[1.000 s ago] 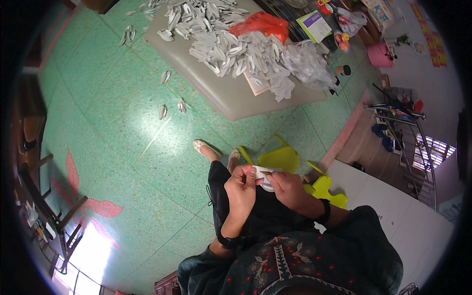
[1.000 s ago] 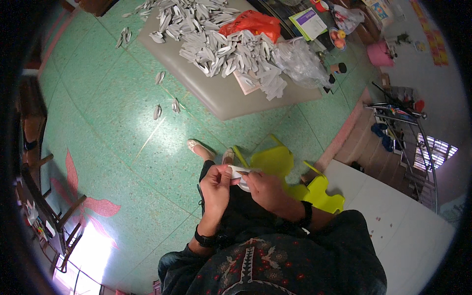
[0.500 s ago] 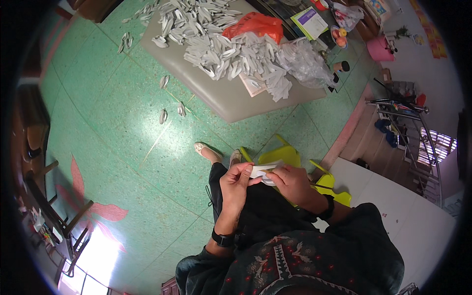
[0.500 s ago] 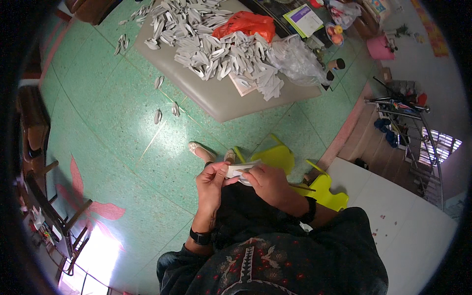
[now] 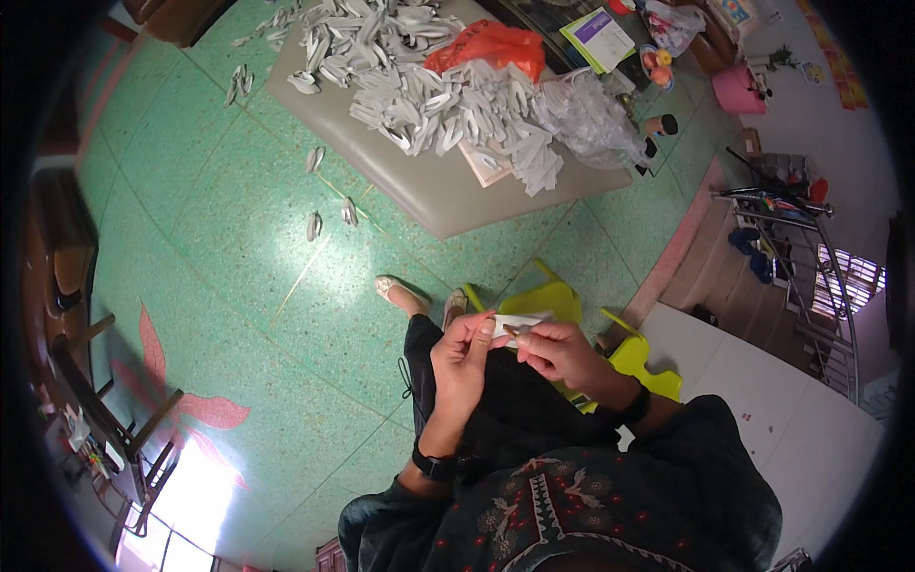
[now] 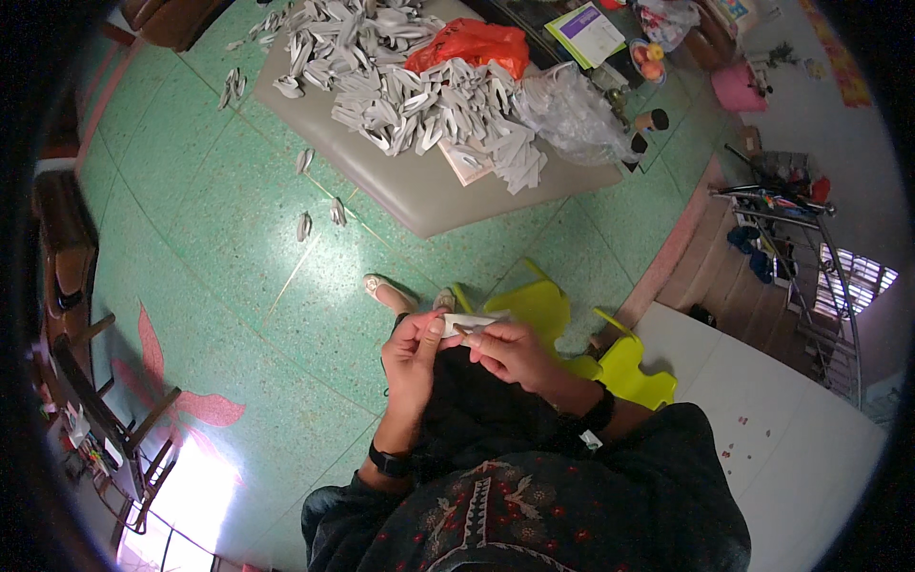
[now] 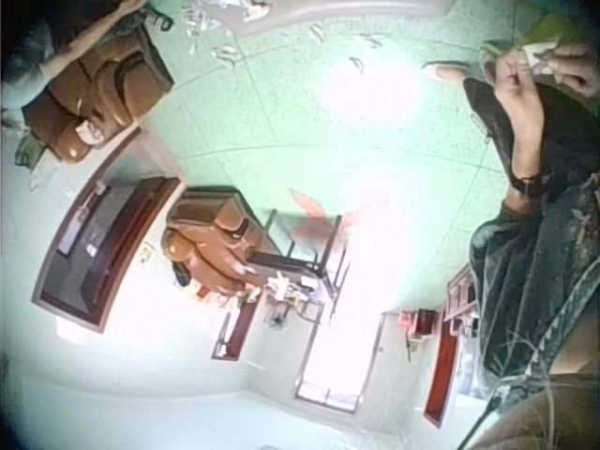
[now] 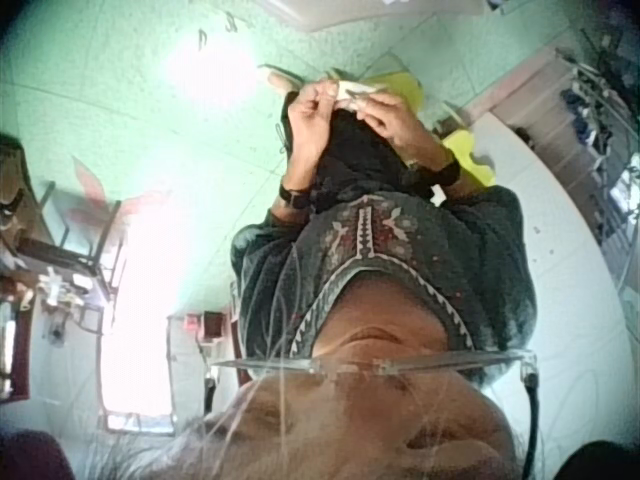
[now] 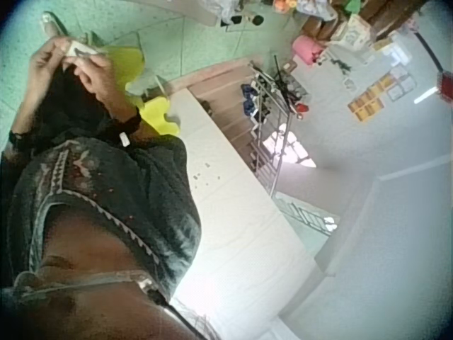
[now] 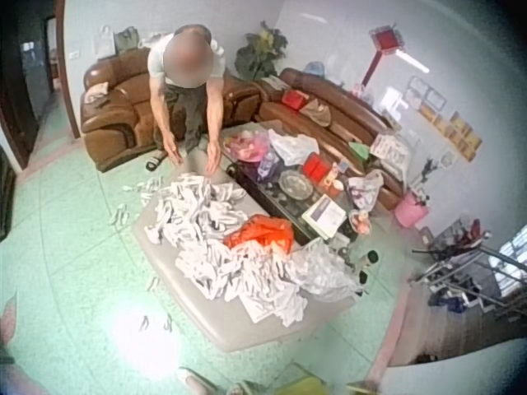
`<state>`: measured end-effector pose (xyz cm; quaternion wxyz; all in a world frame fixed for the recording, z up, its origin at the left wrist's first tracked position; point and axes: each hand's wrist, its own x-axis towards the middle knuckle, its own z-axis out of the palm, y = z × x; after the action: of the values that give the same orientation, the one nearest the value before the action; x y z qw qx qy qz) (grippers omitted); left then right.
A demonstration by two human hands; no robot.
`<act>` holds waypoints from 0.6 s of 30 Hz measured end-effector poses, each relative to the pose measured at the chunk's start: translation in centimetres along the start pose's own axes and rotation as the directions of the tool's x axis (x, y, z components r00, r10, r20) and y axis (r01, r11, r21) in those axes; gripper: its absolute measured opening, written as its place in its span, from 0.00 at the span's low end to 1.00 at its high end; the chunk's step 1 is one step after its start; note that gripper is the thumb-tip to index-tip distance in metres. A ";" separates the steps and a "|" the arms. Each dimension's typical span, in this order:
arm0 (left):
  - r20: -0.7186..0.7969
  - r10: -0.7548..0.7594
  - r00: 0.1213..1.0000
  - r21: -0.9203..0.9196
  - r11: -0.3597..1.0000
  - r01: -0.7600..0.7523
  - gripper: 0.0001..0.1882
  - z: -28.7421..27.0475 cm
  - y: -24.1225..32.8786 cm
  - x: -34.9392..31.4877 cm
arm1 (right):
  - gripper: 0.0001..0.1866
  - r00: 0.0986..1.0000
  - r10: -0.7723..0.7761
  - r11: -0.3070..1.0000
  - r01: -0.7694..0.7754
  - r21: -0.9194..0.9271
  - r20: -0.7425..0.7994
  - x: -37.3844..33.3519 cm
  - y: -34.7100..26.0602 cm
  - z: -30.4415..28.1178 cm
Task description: The person folds and connects white paper components by hand, using a small wooden stick to adjust the fit of one part inside another.
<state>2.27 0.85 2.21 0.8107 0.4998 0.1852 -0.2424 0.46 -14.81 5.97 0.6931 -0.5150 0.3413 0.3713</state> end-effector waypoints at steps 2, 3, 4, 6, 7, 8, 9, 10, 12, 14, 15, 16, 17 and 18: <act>0.074 -0.013 0.997 -0.065 0.998 0.018 0.11 -0.5 1.0 0.3 | 0.10 0.995 -0.098 0.971 0.092 -0.221 -0.017 -0.7 -1.4 0.0; 0.082 -0.024 0.996 -0.046 0.999 0.028 0.11 -0.7 1.1 0.2 | 0.10 0.980 -0.200 0.883 0.176 -0.435 -0.009 -0.8 -1.9 0.0; 0.088 -0.035 0.995 -0.027 0.999 0.037 0.12 -0.8 1.2 0.1 | 0.10 0.980 -0.200 0.883 0.176 -0.435 -0.009 -0.9 -1.8 0.0; 0.096 -0.024 0.995 -0.030 0.999 0.027 0.11 -0.7 1.2 0.2 | 0.09 0.890 -0.453 0.618 0.354 -0.703 0.050 -0.9 -1.3 0.1; 0.091 -0.051 0.995 -0.043 0.998 0.055 0.11 -0.4 1.3 0.2 | 0.09 0.890 -0.453 0.618 0.354 -0.702 0.050 -0.7 -1.2 0.3; 0.086 -0.077 0.993 -0.056 0.995 0.082 0.11 -0.2 1.4 0.2 | 0.08 0.763 -0.642 0.443 0.451 -0.775 0.077 -0.4 -1.0 0.6; 0.086 -0.077 0.993 -0.056 0.995 0.082 0.11 -0.2 1.4 0.3 | 0.08 0.597 -0.792 0.243 0.502 -0.830 0.129 -0.1 -0.8 0.8; 0.078 -0.096 0.992 -0.064 0.993 0.101 0.11 -0.1 1.4 0.4 | 0.08 0.596 -0.792 0.243 0.502 -0.830 0.129 0.0 -0.5 0.7; 0.069 -0.115 0.991 -0.072 0.990 0.120 0.11 0.1 1.3 0.4 | 0.09 0.543 -0.831 0.199 0.494 -0.847 0.121 0.2 0.0 0.6; 0.054 -0.058 0.997 -0.003 0.998 0.058 0.10 0.5 1.4 0.5 | 0.10 0.672 -0.740 0.432 0.478 -0.765 0.001 -0.3 -0.2 1.1; 0.043 -0.053 0.998 0.005 0.999 0.053 0.10 0.5 1.3 0.5 | 0.11 0.788 -0.608 0.641 0.416 -0.645 -0.096 -0.6 -0.3 1.3; 0.043 -0.054 0.998 0.005 0.999 0.054 0.10 0.7 1.1 0.3 | 0.11 0.788 -0.608 0.641 0.415 -0.645 -0.097 -0.8 -0.5 1.3; 0.002 0.015 1.000 0.127 0.992 -0.015 0.10 0.8 0.8 -0.1 | 0.12 0.929 -0.344 0.896 0.279 -0.346 -0.141 -0.8 -0.8 1.4; -0.030 0.088 0.996 0.251 0.965 -0.078 0.09 0.9 0.6 -0.3 | 0.13 0.995 -0.055 0.998 0.055 -0.012 -0.079 -0.9 -1.1 1.5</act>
<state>2.46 0.38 3.20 0.7470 0.6098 0.1485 -0.2192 1.10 -13.74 7.62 0.6865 -0.5418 0.3526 0.3329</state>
